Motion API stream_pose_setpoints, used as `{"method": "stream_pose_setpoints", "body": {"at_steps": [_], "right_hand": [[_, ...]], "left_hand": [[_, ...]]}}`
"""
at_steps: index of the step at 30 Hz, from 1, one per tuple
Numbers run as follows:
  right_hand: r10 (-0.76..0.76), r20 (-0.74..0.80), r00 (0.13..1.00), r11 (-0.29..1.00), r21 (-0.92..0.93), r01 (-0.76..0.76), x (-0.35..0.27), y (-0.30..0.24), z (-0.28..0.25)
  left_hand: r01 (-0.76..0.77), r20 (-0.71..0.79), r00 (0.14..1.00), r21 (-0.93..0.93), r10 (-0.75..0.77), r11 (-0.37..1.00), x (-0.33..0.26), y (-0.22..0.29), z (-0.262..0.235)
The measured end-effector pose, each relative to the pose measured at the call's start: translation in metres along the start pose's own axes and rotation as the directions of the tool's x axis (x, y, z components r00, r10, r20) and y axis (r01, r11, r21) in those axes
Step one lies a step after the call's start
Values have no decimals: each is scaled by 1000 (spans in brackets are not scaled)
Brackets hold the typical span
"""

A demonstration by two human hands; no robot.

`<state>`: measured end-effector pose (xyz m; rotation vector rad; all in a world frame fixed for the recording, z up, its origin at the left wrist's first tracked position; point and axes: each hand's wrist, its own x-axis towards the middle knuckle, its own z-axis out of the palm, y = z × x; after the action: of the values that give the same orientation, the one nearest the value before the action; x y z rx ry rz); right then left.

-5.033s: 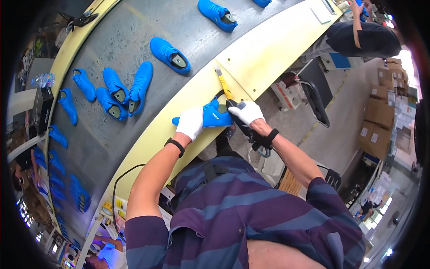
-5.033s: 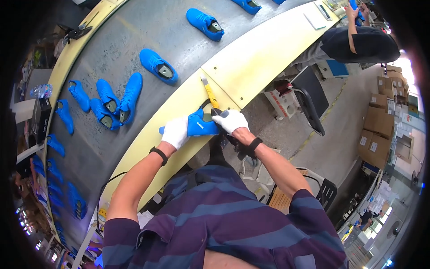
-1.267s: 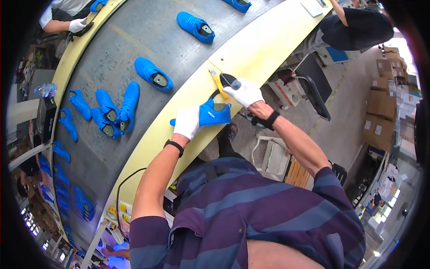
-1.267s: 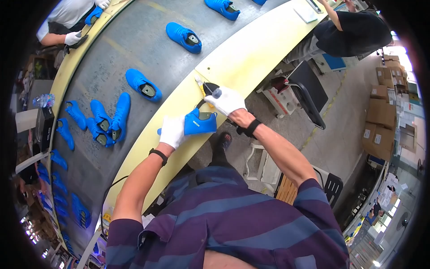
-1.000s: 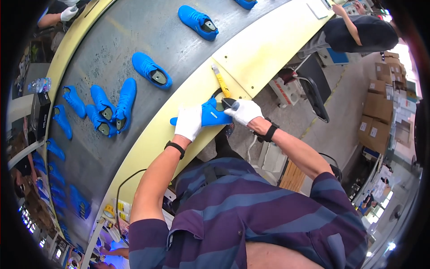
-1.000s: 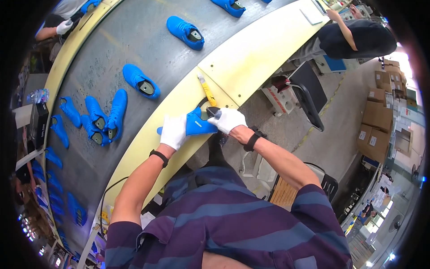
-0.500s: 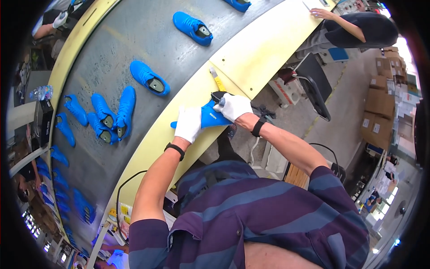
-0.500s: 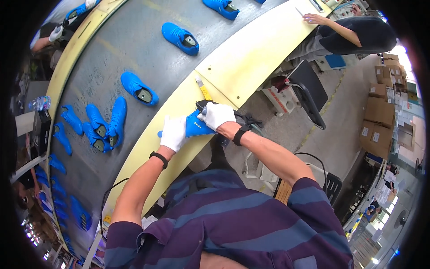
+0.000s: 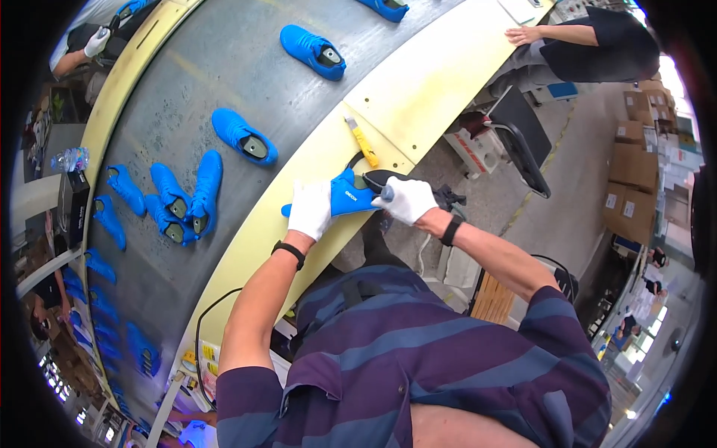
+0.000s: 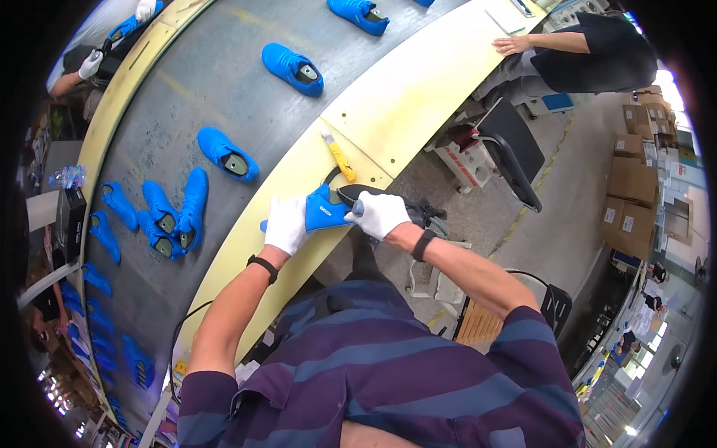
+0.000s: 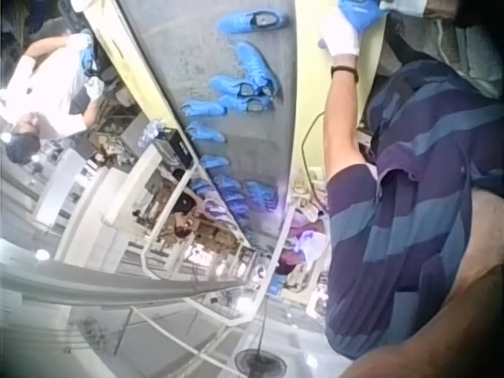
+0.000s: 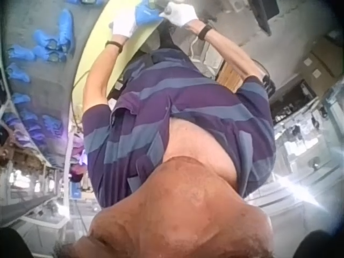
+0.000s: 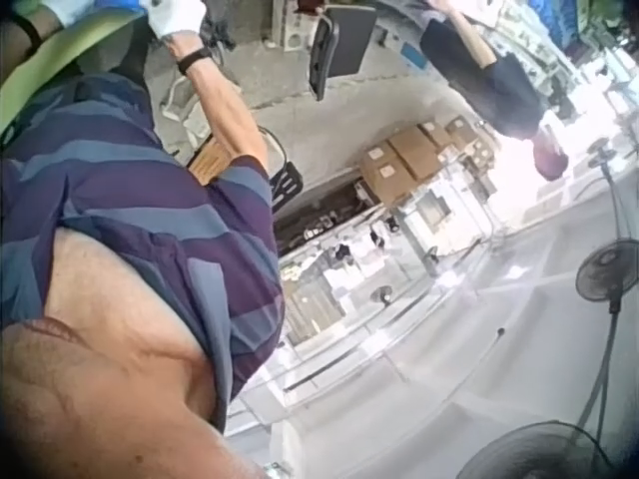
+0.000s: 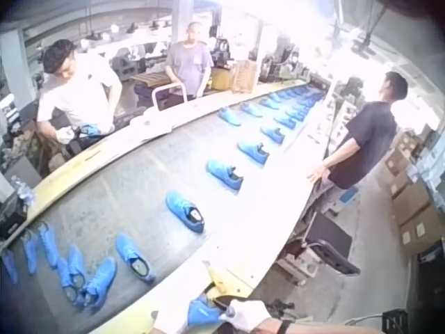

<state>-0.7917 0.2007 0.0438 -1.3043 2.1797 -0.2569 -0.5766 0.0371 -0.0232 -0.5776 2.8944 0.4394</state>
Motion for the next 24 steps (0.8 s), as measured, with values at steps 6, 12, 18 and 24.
{"method": "stream_pose_setpoints", "body": {"at_steps": [6, 12, 18, 24], "right_hand": [[-4, -173, 985, 999, 34, 10, 12, -1, 26], [70, -110, 991, 997, -37, -74, 24, -2, 21], [170, -190, 967, 985, 33, -167, 53, 10, 5], [97, -70, 993, 990, 106, -90, 27, 32, -25]], "left_hand": [[-48, -12, 999, 42, 48, 998, 2, -9, 18], [-66, -47, 997, 52, 69, 996, 12, -6, 9], [-6, 6, 1000, -51, 7, 999, 10, 1, -1], [35, 6, 999, -1, -35, 999, 10, 7, -4]]}}
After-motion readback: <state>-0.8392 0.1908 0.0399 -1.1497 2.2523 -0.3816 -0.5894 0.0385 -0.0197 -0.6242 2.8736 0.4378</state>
